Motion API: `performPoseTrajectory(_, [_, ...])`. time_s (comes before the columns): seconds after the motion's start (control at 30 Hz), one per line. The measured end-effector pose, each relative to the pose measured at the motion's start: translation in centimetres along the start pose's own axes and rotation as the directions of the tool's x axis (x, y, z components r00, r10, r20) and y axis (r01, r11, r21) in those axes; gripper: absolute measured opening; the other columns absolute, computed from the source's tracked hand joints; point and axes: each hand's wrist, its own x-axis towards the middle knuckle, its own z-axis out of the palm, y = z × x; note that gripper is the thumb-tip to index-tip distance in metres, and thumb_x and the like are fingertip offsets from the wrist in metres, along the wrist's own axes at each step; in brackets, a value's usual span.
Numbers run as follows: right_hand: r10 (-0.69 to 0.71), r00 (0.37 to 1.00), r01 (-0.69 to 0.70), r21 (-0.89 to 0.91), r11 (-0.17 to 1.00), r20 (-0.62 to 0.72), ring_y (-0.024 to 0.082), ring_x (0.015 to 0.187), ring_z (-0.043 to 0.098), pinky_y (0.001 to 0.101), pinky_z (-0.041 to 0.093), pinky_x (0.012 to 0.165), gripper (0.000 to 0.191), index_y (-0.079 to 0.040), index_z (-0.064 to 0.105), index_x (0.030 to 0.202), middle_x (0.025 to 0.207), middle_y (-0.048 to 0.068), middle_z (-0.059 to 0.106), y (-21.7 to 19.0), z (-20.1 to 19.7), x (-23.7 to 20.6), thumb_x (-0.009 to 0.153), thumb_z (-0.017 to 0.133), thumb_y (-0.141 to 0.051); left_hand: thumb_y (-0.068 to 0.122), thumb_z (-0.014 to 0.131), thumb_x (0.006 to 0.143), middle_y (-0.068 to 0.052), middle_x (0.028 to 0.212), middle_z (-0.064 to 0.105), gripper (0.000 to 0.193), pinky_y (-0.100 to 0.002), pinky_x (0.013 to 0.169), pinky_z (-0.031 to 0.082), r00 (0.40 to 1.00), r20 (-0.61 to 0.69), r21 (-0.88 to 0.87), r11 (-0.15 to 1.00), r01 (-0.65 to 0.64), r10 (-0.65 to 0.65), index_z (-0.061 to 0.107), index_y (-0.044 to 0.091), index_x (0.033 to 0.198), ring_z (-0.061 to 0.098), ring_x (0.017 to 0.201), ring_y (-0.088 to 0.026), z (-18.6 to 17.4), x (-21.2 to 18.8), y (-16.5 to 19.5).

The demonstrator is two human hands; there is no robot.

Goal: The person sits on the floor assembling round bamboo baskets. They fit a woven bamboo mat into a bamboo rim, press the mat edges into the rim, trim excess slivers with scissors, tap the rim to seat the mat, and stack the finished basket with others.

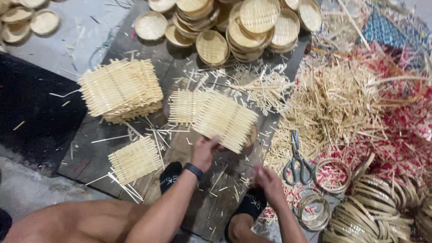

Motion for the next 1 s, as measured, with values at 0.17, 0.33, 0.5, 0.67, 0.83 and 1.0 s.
performPoseTrajectory(0.17, [0.079,0.997,-0.082,0.409,0.909,0.025,0.012,0.083,0.072,0.0277,0.060,0.072,0.038,-0.003,0.065,0.119,0.100,0.004,0.074,-5.1,1.5,9.1,0.090,0.065,-0.028,0.009,0.073,0.091,-0.006,0.100,0.073,0.018,-0.032,0.075,0.063,0.971,-0.092,0.011,0.975,0.220,-0.218,0.069,0.002,0.106,0.072,0.085,-0.016,2.6,-1.0,-4.3])
performPoseTrajectory(0.33, [-0.157,0.965,0.184,0.113,0.976,-0.211,0.006,0.063,0.052,0.0233,0.041,0.054,0.022,0.004,0.071,0.100,0.076,0.000,0.064,-5.0,3.0,12.4,0.089,0.080,-0.014,0.017,0.083,0.085,-0.011,0.099,0.074,0.032,-0.035,0.071,0.058,0.914,-0.358,0.360,0.874,0.325,-0.193,0.068,0.000,0.108,0.070,0.083,-0.020,1.7,1.6,-2.7])
performPoseTrajectory(0.5, [-0.128,0.967,0.146,0.071,0.987,-0.219,0.007,0.057,0.052,0.0242,0.040,0.049,0.020,0.004,0.070,0.095,0.069,0.001,0.062,-5.1,2.8,12.9,0.085,0.081,-0.010,0.021,0.090,0.073,-0.009,0.099,0.074,0.056,-0.031,0.074,0.059,0.980,-0.192,0.553,0.819,0.150,-0.050,0.061,0.000,0.117,0.072,0.084,-0.016,0.4,7.1,0.5])
performPoseTrajectory(0.67, [-0.043,0.985,0.065,0.127,0.990,-0.166,0.006,0.057,0.051,0.0237,0.040,0.050,0.024,0.004,0.074,0.100,0.070,0.000,0.064,-4.8,2.4,11.5,0.085,0.082,-0.012,0.023,0.089,0.077,-0.009,0.092,0.076,0.042,-0.031,0.070,0.056,0.958,-0.192,0.767,0.577,0.281,-0.212,0.073,-0.003,0.106,0.069,0.078,-0.016,-0.4,8.0,0.9])
performPoseTrajectory(0.83, [0.072,0.982,-0.046,0.148,0.988,-0.175,0.007,0.062,0.057,0.0229,0.044,0.053,0.035,0.005,0.072,0.110,0.078,0.003,0.070,-2.5,3.0,8.1,0.083,0.084,-0.013,0.015,0.092,0.071,-0.008,0.083,0.074,0.033,-0.030,0.063,0.055,0.959,-0.223,0.764,0.580,0.283,-0.174,0.075,-0.002,0.093,0.065,0.069,-0.014,-3.6,4.6,-1.7])
performPoseTrajectory(1.0, [0.068,0.978,-0.015,0.261,0.965,-0.195,0.007,0.074,0.065,0.0208,0.052,0.064,0.044,0.006,0.066,0.119,0.093,0.006,0.075,-0.9,3.8,7.4,0.083,0.083,-0.014,0.015,0.090,0.075,-0.005,0.085,0.074,0.026,-0.029,0.065,0.053,0.966,-0.194,0.699,0.667,0.260,-0.174,0.075,0.000,0.090,0.062,0.070,-0.012,-4.2,3.6,-2.5])
